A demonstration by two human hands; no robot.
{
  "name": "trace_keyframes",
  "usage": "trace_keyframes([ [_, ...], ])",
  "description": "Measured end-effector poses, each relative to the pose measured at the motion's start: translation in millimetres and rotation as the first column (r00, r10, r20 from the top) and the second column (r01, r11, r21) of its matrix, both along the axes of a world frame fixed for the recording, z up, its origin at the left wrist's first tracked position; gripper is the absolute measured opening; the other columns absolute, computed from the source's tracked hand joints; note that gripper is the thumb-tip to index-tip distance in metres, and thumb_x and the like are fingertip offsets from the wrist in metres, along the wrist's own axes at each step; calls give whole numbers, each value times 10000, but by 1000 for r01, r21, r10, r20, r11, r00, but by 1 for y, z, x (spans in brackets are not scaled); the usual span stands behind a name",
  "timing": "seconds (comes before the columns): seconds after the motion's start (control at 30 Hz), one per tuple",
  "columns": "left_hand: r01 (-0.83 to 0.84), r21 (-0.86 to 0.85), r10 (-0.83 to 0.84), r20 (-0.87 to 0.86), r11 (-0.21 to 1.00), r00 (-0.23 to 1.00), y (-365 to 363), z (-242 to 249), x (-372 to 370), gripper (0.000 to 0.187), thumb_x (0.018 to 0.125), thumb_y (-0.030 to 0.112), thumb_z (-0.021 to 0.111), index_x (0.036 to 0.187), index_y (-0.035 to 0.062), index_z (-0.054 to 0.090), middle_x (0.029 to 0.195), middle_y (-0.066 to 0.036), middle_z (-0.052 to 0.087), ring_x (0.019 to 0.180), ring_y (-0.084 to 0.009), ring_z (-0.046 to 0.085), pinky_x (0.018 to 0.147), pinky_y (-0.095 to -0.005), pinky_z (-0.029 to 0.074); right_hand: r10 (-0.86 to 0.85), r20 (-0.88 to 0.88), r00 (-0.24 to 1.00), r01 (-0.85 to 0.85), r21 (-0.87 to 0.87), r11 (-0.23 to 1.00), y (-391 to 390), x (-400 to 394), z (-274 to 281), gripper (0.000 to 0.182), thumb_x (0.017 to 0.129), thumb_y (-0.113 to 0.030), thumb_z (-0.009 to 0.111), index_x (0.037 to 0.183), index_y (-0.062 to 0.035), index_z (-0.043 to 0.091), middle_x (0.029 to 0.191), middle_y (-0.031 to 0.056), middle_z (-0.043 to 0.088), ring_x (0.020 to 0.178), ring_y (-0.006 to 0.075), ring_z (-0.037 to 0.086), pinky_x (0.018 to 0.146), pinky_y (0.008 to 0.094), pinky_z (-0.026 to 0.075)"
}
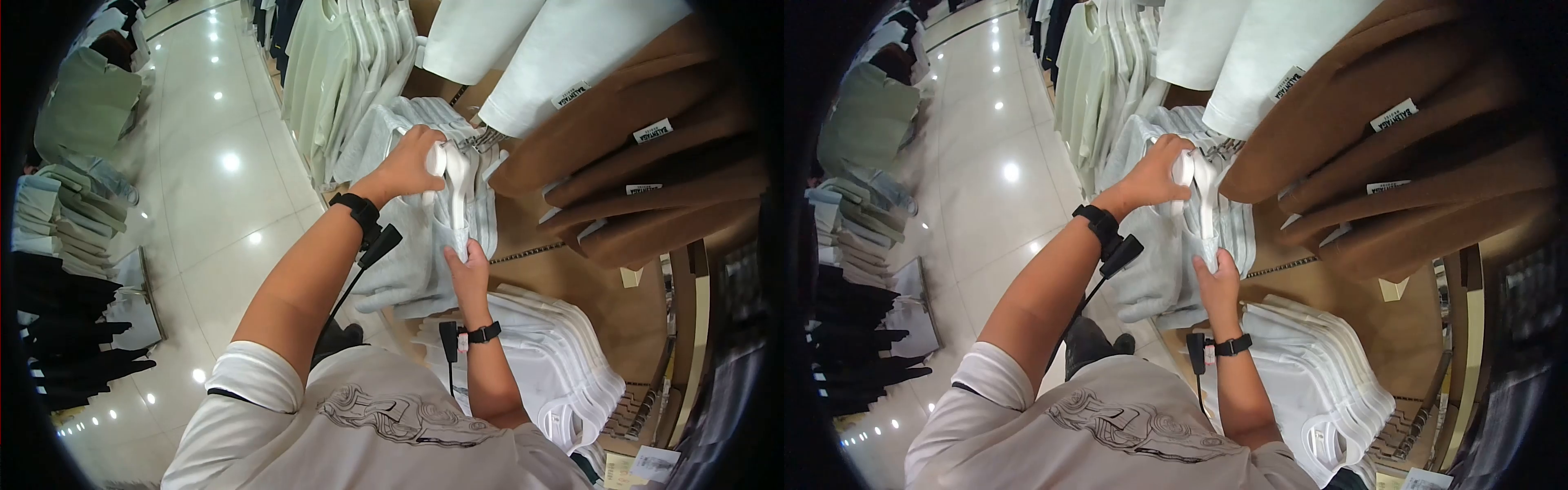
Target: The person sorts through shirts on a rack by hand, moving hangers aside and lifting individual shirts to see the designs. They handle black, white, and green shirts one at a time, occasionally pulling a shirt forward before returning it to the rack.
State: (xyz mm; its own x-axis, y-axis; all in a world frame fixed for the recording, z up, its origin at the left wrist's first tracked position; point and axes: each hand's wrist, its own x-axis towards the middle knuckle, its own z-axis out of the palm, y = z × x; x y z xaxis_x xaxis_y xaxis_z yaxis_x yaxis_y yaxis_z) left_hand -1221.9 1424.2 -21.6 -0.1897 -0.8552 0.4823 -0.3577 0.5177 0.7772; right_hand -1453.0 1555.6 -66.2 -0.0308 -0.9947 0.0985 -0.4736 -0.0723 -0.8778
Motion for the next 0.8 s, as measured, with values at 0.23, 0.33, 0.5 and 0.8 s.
trace_keyframes([
  [0.23,-65,-8,65,14,998,998,6,5,-6,783,641,167,788,1344,3,486,1299,-226,497,1298,-428,450,1114,-434,401,10,86,996,-12,25,1000,-11,7,3,264,926,-134,731,1090,49,635,985,103,716,888,160,620,831,321,501],
  [0.33,-119,-1,119,75,993,990,8,10,-8,785,641,165,788,1341,-9,480,1304,-231,501,1292,-425,458,1107,-436,407,-16,15,1000,17,-39,999,-20,-7,-9,270,921,-149,738,1093,36,643,960,109,716,860,167,622,811,330,505],
  [0.5,-167,11,163,142,986,976,9,11,-12,734,640,173,792,1295,-4,513,1293,-228,509,1260,-423,482,1091,-440,417,38,37,999,-35,-78,996,-40,-15,7,282,919,-167,740,1107,25,656,959,107,723,870,177,632,826,328,507],
  [0.8,-194,-32,196,138,981,971,4,13,-18,446,700,169,759,1107,51,620,1188,-214,552,1150,-415,546,992,-449,473,123,99,987,-124,7,992,-51,-27,-13,251,965,-114,694,1170,19,637,1080,48,714,954,119,625,875,288,492],
])
